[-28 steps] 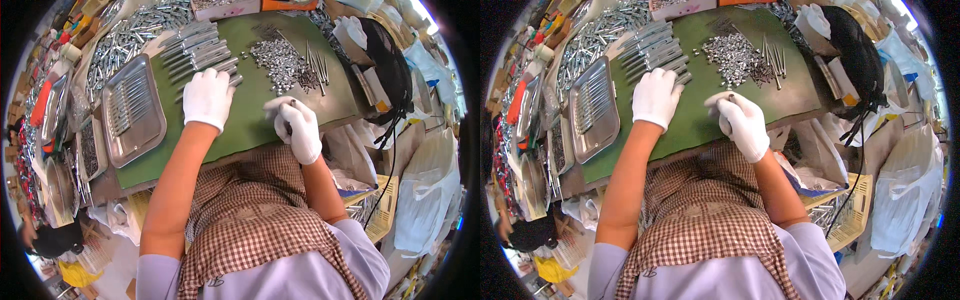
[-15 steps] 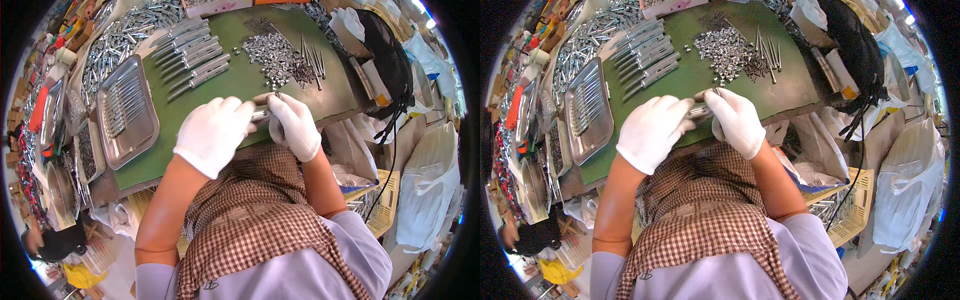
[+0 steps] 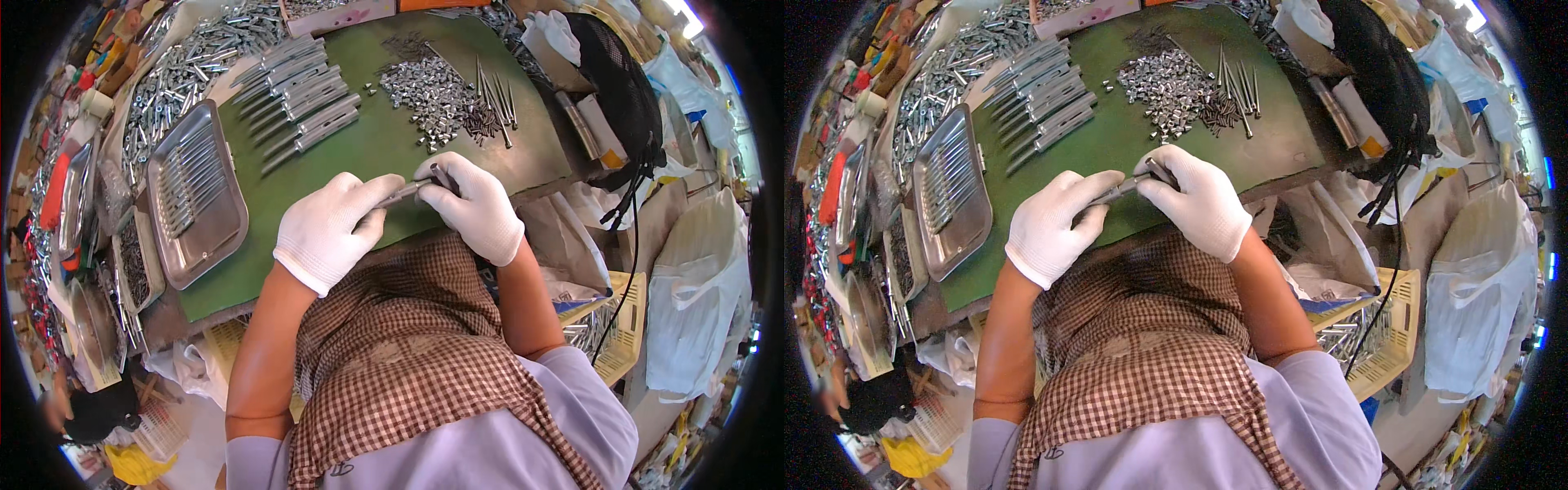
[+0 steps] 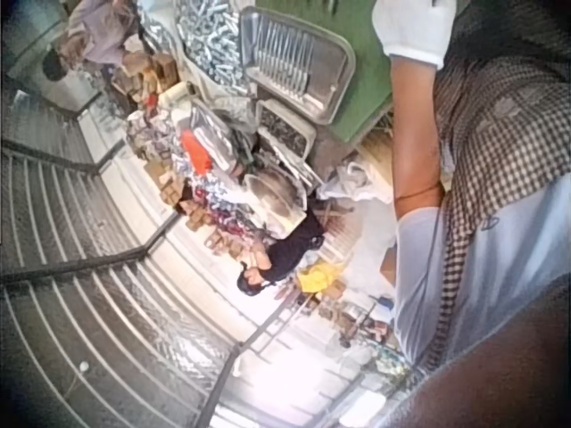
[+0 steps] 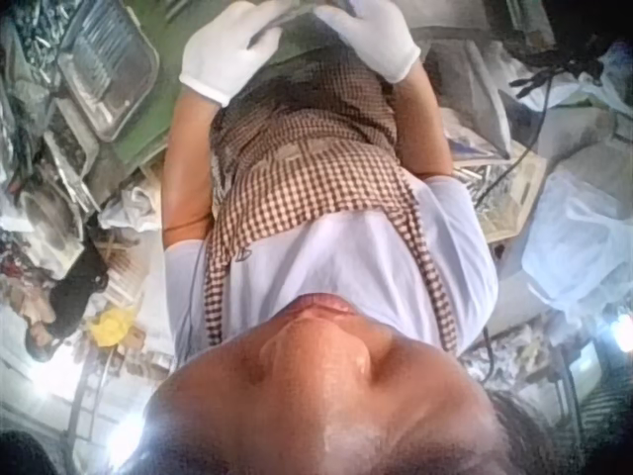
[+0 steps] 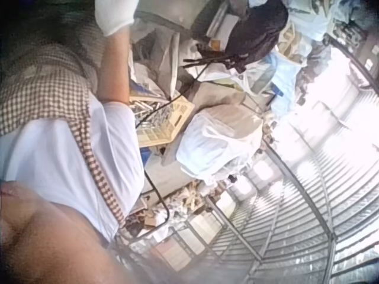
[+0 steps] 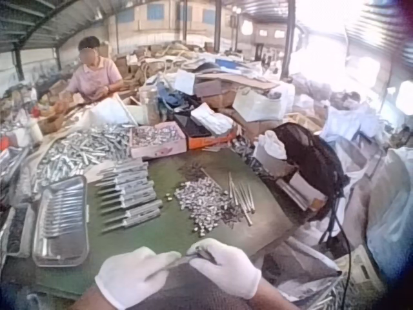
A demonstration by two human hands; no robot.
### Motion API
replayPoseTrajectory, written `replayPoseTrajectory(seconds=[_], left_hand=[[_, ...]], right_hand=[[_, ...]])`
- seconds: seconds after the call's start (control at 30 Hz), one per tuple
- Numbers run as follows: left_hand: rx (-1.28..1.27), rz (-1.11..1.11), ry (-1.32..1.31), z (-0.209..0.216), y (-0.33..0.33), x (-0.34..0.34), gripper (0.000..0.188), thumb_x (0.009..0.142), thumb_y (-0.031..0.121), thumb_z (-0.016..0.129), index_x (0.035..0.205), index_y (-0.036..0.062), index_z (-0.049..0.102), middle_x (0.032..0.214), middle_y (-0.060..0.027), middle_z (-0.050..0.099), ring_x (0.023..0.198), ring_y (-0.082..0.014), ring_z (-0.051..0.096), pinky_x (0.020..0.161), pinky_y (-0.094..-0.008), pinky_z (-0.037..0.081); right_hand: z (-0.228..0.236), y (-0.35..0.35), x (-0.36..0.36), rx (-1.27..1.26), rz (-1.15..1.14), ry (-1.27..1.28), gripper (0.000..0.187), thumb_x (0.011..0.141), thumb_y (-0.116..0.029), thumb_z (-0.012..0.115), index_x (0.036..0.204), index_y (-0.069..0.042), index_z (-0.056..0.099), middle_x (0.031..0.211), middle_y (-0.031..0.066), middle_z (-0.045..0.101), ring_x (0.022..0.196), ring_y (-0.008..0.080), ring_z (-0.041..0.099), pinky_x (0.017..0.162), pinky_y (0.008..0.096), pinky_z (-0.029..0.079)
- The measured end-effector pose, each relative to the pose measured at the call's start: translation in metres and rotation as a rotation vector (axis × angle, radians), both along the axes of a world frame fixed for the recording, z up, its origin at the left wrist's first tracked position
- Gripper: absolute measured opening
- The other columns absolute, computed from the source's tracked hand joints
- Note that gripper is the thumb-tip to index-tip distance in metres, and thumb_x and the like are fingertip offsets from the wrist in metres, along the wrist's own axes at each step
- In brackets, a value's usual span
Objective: Manually assembling small metal components by inserting pins or rods into metal housings and adding fasteners.
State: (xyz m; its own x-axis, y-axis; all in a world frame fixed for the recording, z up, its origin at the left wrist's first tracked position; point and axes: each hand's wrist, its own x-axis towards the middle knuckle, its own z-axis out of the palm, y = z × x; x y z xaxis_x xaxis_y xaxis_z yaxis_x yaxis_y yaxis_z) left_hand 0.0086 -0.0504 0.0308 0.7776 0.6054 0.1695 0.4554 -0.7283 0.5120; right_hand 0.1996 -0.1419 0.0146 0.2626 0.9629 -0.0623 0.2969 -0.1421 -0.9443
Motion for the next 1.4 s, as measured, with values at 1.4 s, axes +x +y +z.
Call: replayPoseTrajectory(seconds=[1.4], left_hand=[[-0.011,0.134,0.306,-0.008,-0.019,0.019,0.019,0.088,0.022,0.056,0.106,0.0240,0.063,0.086,-0.0093,0.058,0.072,-0.0317,0.063,0.062,-0.0429,0.051]], right_hand=[[0.015,0.099,0.070,0.147,0.214,-1.008,0.021,0.088,-0.026,0.060,0.101,-0.012,0.067,0.098,0.0122,0.066,0.090,0.0328,0.065,0.080,0.0397,0.052]])
